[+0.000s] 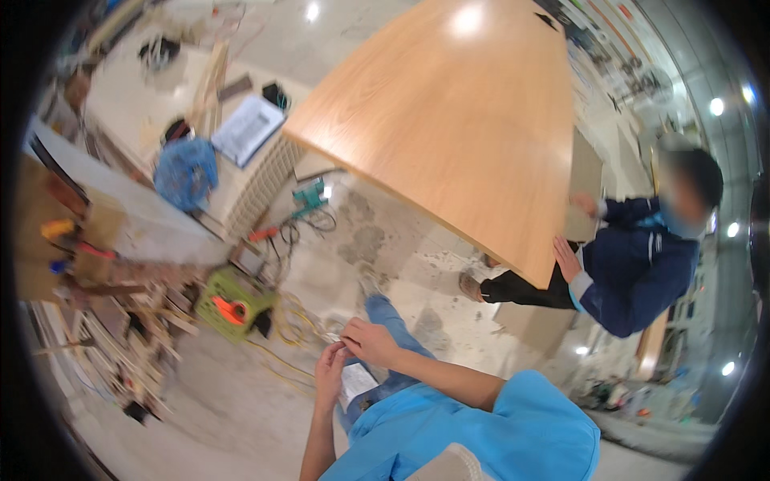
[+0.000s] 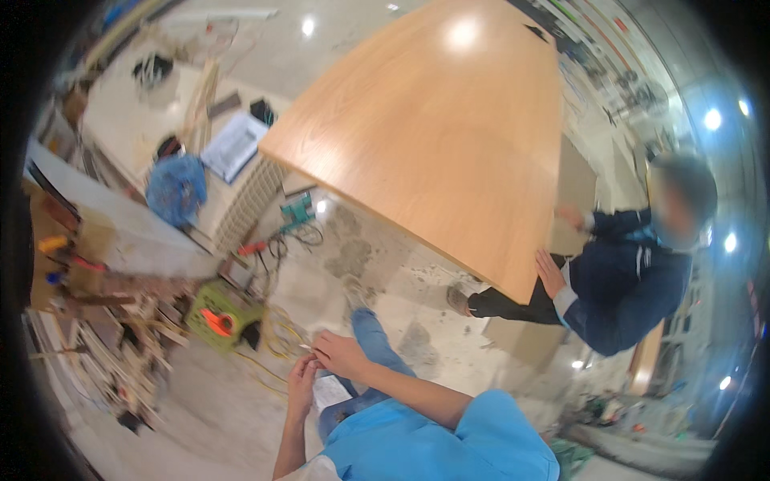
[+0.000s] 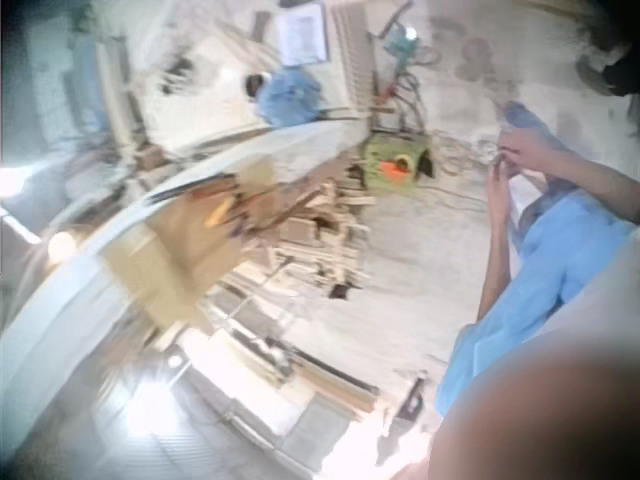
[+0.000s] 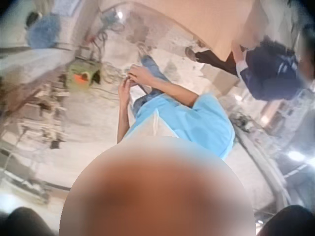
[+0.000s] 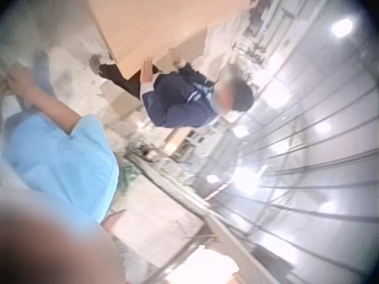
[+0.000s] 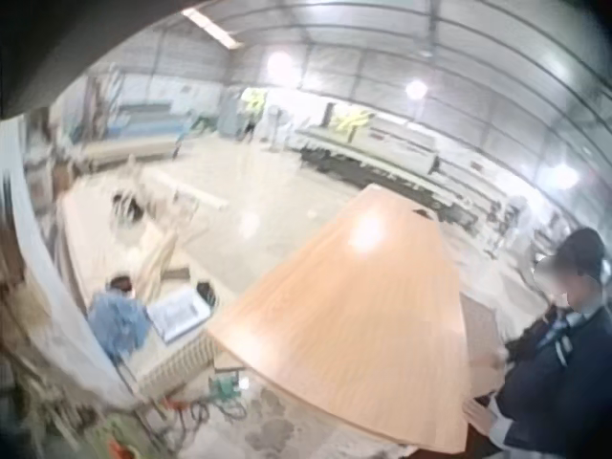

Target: The person picks up a large wooden panel, places it on a metal stand, retrieves a small label from a nearby table, and affixes it to the panel. They repeat this process with another panel, handling labels and positioning the boards for labeling.

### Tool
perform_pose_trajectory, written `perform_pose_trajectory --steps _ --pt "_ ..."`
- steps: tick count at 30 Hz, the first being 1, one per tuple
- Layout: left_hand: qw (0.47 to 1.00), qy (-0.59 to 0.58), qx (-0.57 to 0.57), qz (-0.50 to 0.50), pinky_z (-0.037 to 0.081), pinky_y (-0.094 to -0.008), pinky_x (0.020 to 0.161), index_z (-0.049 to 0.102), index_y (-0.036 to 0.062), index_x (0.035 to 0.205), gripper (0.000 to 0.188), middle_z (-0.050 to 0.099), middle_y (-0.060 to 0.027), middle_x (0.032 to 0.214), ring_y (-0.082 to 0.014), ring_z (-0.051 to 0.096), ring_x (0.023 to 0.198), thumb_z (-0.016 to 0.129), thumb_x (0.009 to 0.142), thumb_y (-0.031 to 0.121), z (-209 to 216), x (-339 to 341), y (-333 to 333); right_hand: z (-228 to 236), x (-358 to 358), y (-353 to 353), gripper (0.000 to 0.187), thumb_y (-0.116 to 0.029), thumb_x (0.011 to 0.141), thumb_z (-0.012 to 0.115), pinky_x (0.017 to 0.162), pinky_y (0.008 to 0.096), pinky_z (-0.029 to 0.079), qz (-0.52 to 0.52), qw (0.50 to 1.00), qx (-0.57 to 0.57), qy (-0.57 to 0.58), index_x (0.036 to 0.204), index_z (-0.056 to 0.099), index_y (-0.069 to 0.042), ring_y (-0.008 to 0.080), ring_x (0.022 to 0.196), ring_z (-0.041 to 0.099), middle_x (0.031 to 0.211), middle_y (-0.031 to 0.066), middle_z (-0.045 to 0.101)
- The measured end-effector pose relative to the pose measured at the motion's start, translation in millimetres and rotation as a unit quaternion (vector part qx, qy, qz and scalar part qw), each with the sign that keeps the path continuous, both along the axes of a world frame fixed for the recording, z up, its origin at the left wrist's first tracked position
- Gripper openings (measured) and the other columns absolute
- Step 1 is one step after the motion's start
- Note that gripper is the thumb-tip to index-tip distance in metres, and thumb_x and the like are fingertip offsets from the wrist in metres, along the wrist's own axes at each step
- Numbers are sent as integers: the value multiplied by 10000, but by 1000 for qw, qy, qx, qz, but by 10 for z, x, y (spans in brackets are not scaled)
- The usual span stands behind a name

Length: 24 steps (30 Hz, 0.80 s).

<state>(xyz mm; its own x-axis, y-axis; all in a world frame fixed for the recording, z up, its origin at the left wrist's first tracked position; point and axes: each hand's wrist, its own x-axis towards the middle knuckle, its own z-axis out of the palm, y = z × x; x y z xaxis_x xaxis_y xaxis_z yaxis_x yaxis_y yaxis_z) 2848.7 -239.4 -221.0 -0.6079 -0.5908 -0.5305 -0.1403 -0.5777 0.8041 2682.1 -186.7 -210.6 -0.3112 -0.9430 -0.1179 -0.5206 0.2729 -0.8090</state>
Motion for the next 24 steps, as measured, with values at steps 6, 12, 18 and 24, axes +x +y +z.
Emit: perform_pose_trajectory --steps 6,12,18,24 --pt "990 65 -91 -86 439 -221 820 604 13 1164 223 626 3 1015 -63 540 916 548 1050 196 838 -412 -102 1099 -128 360 87 -138 877 665 617 381 535 -59 980 -160 102 957 676 -107 280 749 659 923 54 639" --pt "948 79 -204 -231 428 -228 834 616 -3 1115 214 619 -6 996 -76 537 939 531 1048 181 1390 -773 301 1532 -278 1189 93 -98 870 666 606 366 528 -163 961 -218 57 960 677 -77 271 742 652 897 78 636" --pt "926 49 -226 -300 432 -236 839 621 1 1072 199 620 -17 963 -85 538 932 531 1038 175 1660 -911 1060 1636 -193 2064 160 -33 834 723 596 310 513 -260 934 -247 3 992 703 -41 206 664 632 914 101 657" --pt "930 103 -148 -320 406 -215 817 605 34 1067 179 585 24 948 -59 503 906 549 1040 202 1850 -732 1696 1773 12 2806 159 -19 859 713 633 296 508 -277 924 -251 -84 1018 709 -21 186 724 644 939 96 673"
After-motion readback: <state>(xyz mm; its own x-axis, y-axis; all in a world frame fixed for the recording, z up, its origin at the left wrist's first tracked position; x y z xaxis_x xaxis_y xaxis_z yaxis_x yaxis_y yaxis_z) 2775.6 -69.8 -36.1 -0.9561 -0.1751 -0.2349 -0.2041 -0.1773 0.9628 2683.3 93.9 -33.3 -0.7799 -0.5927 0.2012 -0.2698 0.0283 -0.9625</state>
